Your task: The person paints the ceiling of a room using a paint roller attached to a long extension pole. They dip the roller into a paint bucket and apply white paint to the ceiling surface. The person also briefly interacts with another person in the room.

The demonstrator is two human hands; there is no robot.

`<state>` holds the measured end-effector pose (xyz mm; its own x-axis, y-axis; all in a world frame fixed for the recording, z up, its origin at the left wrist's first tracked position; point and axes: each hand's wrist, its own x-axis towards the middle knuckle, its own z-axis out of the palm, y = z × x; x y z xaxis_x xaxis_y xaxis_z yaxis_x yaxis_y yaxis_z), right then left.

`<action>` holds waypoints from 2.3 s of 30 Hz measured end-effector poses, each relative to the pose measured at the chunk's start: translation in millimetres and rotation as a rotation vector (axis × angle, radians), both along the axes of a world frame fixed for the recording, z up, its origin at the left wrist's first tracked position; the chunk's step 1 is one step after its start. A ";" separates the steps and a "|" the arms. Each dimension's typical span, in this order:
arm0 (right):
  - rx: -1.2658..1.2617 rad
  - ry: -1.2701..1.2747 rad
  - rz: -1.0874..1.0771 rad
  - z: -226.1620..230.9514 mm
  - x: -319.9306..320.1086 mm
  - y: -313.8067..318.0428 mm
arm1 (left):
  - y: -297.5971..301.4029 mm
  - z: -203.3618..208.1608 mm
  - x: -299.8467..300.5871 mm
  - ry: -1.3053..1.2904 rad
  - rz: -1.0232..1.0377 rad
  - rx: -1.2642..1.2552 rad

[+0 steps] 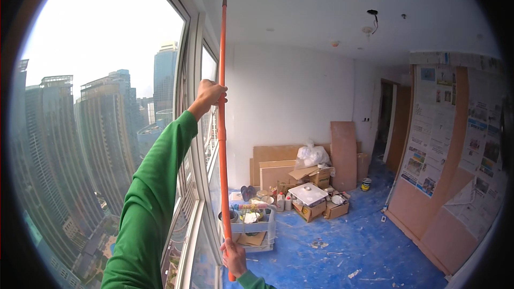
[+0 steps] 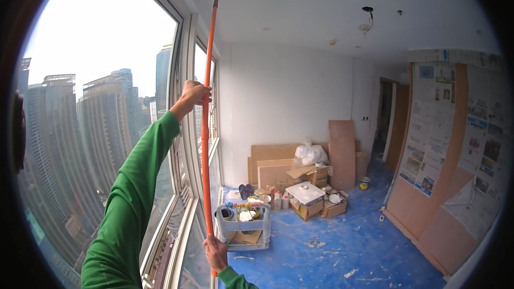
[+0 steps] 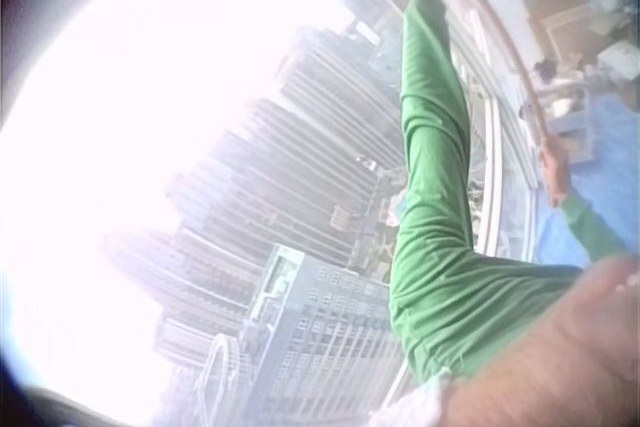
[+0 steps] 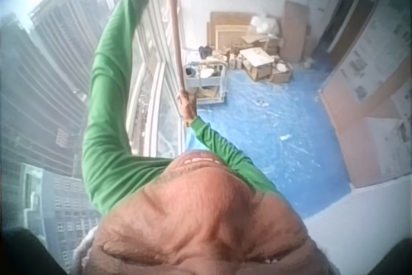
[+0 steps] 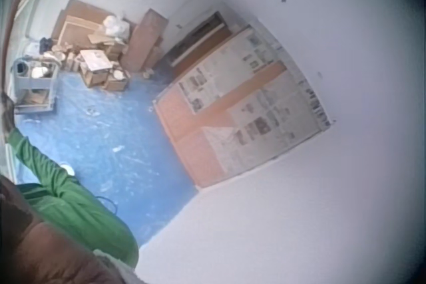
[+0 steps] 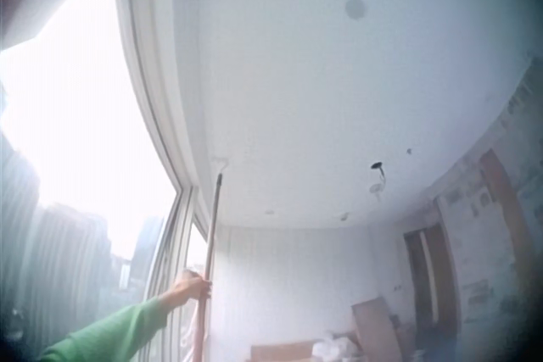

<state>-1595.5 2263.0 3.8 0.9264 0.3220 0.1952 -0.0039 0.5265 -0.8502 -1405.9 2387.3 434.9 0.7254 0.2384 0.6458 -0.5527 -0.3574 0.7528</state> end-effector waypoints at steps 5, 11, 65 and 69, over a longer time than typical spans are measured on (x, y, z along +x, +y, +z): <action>-0.018 -0.038 -0.037 5.5 -3.3 8.4 | -0.7 10.1 -12.9 -0.026 0.047 -0.013; -0.041 -0.057 0.005 -18.8 -17.0 -0.7 | -8.0 -2.5 -45.9 -0.126 0.087 0.053; -0.027 -0.077 -0.166 -210.0 -62.6 -7.6 | -52.9 -108.3 -209.3 -0.381 0.092 0.071; -0.029 -0.074 -0.187 -217.4 -62.1 -13.8 | -59.5 -119.9 -209.9 -0.403 0.037 0.027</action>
<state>-1657.6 2249.1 -213.5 0.9539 0.1525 0.2585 0.1549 0.4878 -0.8591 -1615.8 2327.8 315.0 0.4040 0.2382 0.8832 -0.7883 -0.3992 0.4682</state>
